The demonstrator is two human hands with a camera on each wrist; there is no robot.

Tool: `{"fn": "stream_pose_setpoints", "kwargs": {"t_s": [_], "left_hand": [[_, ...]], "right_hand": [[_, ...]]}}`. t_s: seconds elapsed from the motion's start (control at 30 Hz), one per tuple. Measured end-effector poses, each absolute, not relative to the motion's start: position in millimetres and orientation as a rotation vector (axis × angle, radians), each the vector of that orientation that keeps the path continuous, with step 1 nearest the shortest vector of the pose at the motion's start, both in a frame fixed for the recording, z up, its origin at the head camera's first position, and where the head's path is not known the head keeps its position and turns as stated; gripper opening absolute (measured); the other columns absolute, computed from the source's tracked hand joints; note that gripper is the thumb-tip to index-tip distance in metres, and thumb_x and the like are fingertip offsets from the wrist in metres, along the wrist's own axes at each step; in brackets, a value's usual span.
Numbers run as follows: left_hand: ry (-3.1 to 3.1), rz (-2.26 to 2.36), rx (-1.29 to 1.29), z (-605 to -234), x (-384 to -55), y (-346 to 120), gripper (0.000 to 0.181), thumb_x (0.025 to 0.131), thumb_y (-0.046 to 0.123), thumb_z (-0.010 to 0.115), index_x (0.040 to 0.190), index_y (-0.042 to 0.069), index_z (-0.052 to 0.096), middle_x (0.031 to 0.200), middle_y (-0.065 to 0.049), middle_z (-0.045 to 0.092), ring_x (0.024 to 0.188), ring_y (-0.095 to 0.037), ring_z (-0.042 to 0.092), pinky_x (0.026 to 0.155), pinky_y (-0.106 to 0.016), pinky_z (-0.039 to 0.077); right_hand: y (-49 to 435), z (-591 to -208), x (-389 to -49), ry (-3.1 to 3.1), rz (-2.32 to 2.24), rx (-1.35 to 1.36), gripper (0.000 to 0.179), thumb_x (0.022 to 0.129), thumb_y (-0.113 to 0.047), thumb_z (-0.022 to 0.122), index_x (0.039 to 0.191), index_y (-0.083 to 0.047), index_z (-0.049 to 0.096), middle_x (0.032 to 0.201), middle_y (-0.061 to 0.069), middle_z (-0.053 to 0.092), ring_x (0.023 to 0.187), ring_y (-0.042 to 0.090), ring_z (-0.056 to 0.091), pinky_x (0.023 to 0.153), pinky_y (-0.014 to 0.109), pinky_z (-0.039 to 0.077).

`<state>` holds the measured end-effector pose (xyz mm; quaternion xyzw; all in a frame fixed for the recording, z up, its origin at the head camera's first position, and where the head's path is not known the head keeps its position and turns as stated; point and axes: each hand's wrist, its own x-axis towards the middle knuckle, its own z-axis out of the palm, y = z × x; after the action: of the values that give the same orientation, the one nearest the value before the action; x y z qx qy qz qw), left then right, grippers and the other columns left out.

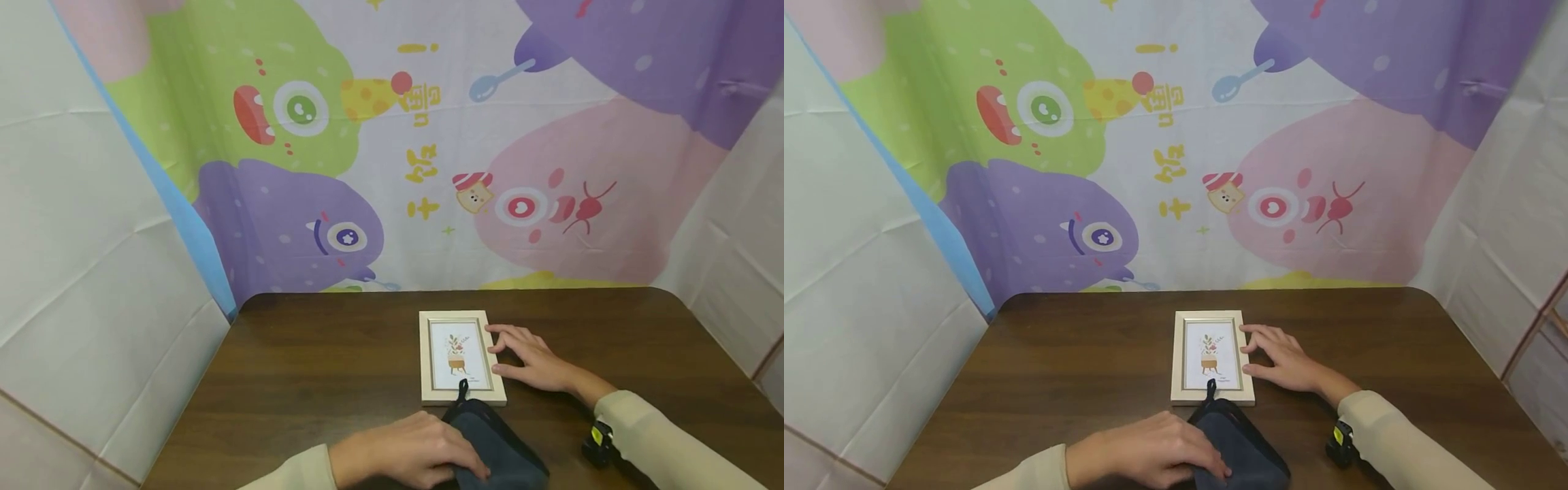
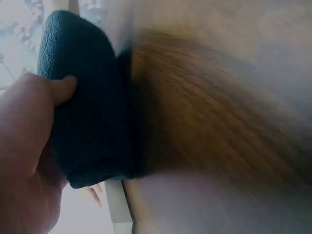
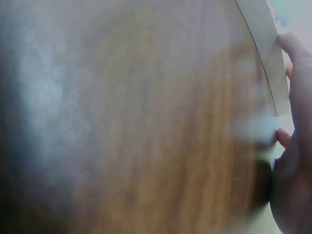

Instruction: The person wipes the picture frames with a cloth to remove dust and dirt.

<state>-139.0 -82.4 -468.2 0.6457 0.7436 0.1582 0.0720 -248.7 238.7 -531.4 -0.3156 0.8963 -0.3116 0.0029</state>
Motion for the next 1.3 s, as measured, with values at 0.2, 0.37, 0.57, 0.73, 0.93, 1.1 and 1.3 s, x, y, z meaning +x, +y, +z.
{"fn": "stream_pose_setpoints", "kwargs": {"t_s": [0.2,0.37,0.57,0.73,0.93,1.1,1.3], "left_hand": [[2.141,0.439,1.906,-465,-138,-82,0.041,0.096,-0.001,0.074,0.13,0.019,0.083,0.143,0.008,0.081,0.132,0.004,0.071,0.088,0.001,0.044],[2.188,0.244,1.919,-465,-136,-80,0.029,0.103,0.013,0.077,0.126,0.027,0.085,0.147,0.013,0.075,0.139,-0.002,0.065,0.086,0.001,0.043],[2.212,0.06,1.919,-462,-132,-76,0.025,0.114,0.029,0.066,0.131,0.034,0.083,0.151,0.016,0.069,0.141,0.0,0.06,0.089,-0.003,0.048],[2.216,0.058,1.91,-461,-131,-75,0.027,0.116,0.034,0.061,0.133,0.034,0.082,0.15,0.015,0.069,0.141,0.0,0.06,0.09,-0.004,0.049],[2.211,0.229,1.895,-461,-136,-78,0.029,0.108,0.046,0.071,0.128,0.03,0.084,0.143,0.012,0.074,0.134,0.0,0.064,0.086,-0.001,0.044],[2.313,0.332,1.924,-456,-143,-80,0.025,0.104,0.047,0.075,0.12,0.03,0.085,0.134,0.013,0.078,0.127,0.0,0.068,0.094,-0.001,0.045],[2.424,0.426,1.883,-450,-154,-85,0.02,0.101,0.041,0.078,0.116,0.029,0.085,0.131,0.012,0.079,0.121,-0.001,0.071,0.096,-0.002,0.046]], "right_hand": [[238,-530,-248,2.803,-0.984,-0.974,0.013,0.107,-0.036,0.077,0.11,-0.033,0.065,0.173,0.012,0.051,0.155,0.049,0.046,0.112,0.082,0.032],[238,-531,-249,2.805,-0.979,-0.98,0.013,0.107,-0.035,0.077,0.111,-0.034,0.065,0.173,0.012,0.051,0.156,0.048,0.046,0.112,0.081,0.033],[239,-530,-249,2.806,-0.977,-0.976,0.013,0.107,-0.036,0.077,0.111,-0.034,0.065,0.173,0.012,0.051,0.156,0.049,0.046,0.112,0.082,0.032],[239,-531,-249,2.807,-0.976,-0.975,0.013,0.106,-0.036,0.078,0.11,-0.034,0.065,0.172,0.013,0.052,0.155,0.05,0.046,0.112,0.081,0.032],[239,-532,-248,2.801,-0.984,-0.969,0.013,0.107,-0.035,0.078,0.11,-0.034,0.065,0.173,0.013,0.051,0.155,0.049,0.045,0.112,0.08,0.031],[239,-531,-248,2.806,-0.978,-0.961,0.013,0.107,-0.036,0.078,0.111,-0.033,0.065,0.172,0.013,0.052,0.155,0.049,0.046,0.113,0.08,0.032],[239,-531,-249,2.802,-0.974,-0.955,0.013,0.107,-0.037,0.077,0.111,-0.034,0.065,0.173,0.013,0.052,0.156,0.048,0.046,0.114,0.079,0.031]]}}
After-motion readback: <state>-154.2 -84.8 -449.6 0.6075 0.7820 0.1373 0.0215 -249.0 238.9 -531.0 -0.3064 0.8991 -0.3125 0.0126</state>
